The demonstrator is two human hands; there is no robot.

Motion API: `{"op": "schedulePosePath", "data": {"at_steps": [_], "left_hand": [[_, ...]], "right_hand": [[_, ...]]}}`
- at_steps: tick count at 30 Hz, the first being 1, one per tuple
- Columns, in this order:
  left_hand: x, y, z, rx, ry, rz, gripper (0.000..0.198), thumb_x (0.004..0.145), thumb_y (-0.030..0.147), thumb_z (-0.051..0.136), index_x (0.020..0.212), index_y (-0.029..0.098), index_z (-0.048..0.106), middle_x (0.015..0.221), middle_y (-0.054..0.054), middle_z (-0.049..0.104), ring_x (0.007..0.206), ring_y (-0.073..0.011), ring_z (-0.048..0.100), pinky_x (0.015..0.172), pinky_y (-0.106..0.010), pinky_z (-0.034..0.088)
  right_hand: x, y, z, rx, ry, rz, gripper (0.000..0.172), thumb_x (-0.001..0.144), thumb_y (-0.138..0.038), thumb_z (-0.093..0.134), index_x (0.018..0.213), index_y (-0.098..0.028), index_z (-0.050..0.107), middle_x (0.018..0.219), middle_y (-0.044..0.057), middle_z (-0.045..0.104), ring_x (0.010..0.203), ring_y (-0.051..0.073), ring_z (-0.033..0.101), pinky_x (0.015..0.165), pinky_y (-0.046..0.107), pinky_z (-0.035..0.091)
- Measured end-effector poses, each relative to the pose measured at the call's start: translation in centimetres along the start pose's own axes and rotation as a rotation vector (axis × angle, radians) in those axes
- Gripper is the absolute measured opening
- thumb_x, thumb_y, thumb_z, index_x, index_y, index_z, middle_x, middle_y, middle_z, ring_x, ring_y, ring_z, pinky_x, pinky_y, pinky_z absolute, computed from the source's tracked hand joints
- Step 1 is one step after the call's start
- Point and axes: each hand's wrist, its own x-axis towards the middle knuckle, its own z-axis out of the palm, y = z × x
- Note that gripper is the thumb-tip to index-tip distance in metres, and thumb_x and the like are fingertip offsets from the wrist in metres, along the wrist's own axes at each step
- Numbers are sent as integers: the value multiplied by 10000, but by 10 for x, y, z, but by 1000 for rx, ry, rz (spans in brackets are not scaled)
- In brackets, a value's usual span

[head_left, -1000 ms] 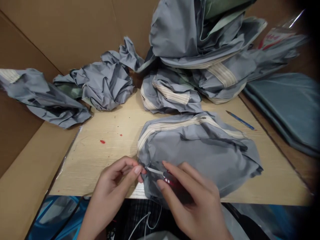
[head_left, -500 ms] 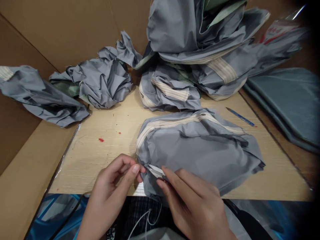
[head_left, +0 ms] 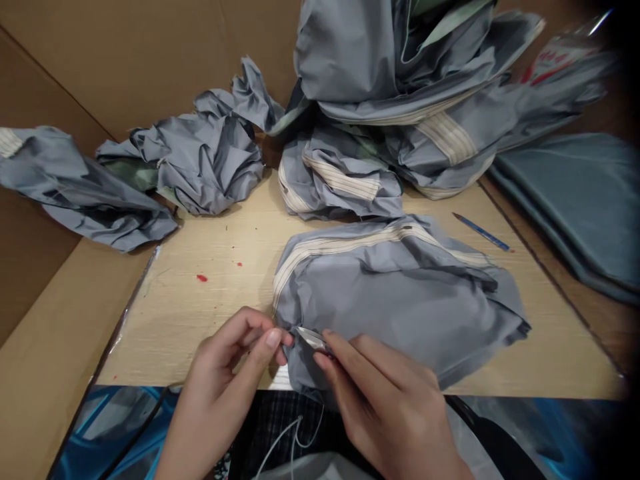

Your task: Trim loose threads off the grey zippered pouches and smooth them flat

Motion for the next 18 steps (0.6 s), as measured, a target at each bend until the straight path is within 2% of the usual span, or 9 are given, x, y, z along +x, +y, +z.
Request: {"op": "schedulePosePath", "data": {"at_steps": [9, 18], "left_hand": [[-2, -3, 0, 7, 5, 2, 155, 952, 367, 544, 877, 243, 600, 792, 38, 655, 793, -86, 639, 725, -170, 495], [1, 0, 0, -2, 9, 37, 183, 950, 353, 543, 831, 225, 597, 744, 34, 653, 727, -81, 642, 683, -158, 510]], "right_hand": [[-1, 1, 2, 17, -23, -1, 171, 924, -125, 594, 1074, -75, 660, 714, 16, 574, 575, 103, 499, 547, 247, 393], [-2, 2, 0, 30, -27, -26, 177, 912, -129, 608, 1083, -97, 635, 745, 6, 582, 593, 96, 512, 558, 233, 406]]}}
